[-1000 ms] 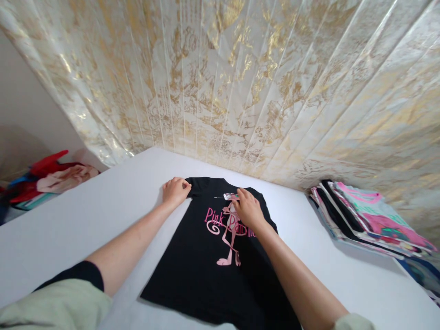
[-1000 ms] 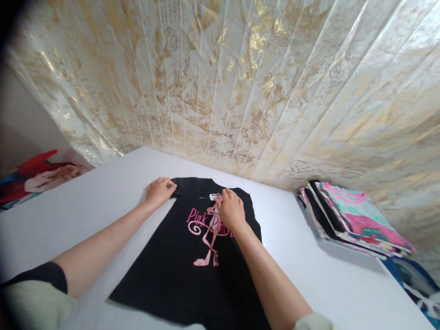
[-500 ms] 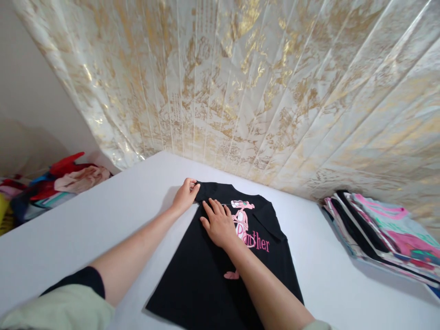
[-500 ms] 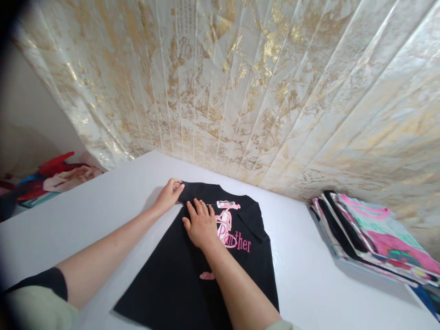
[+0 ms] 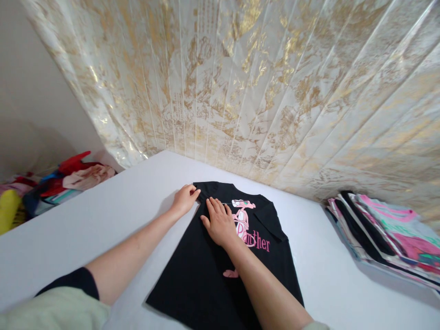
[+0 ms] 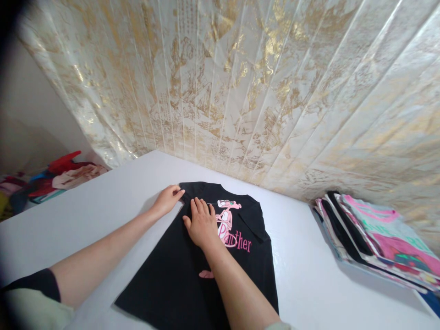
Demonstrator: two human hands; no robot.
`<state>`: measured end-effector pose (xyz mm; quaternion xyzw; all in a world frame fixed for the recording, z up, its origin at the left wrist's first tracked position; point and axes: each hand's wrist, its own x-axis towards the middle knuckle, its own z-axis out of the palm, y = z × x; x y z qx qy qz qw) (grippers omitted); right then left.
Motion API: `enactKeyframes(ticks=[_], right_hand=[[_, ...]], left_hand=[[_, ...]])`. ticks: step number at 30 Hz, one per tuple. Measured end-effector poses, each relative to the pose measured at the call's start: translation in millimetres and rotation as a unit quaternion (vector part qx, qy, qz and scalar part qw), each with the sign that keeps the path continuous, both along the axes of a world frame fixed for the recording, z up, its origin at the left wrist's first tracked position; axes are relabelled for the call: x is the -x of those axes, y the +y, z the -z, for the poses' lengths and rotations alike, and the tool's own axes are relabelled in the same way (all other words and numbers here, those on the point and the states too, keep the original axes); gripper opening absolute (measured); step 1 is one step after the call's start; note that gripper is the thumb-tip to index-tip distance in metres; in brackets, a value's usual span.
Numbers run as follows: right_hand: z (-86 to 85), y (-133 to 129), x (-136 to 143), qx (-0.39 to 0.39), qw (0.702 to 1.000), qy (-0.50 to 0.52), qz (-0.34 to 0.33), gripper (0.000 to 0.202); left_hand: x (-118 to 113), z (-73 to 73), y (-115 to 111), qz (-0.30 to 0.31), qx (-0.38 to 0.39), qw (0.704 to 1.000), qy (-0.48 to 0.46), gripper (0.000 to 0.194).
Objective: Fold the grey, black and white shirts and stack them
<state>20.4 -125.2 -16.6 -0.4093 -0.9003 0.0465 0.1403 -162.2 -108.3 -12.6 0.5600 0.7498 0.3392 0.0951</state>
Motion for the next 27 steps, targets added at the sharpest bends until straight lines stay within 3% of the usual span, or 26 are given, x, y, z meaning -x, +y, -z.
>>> enactKeyframes(ticks=[7,15,23,27], right_hand=[[-2.0,-1.1,-0.7,-0.003,1.0,-0.004,-0.006,0.053],[-2.4,-0.2,-1.3,0.003,1.0,-0.009,-0.01,0.05],[-6.5,-1.3,-3.1,0.008,1.0,-0.005,-0.023,0.046],[-5.0,-0.3,-4.5,0.012,1.0,0.004,-0.027,0.044]], left_hand=[[-1.6,2.8,1.9,-0.008,-0.034,0.999,-0.022,0.012],[-3.1,-2.8,-1.9,0.012,0.065,0.995,0.071,0.024],[-1.3,-6.2,-2.6,0.007,0.067,0.995,0.077,0.037],[-6.0,-4.6,-8.8,-0.023,0.059,0.984,0.165,0.032]])
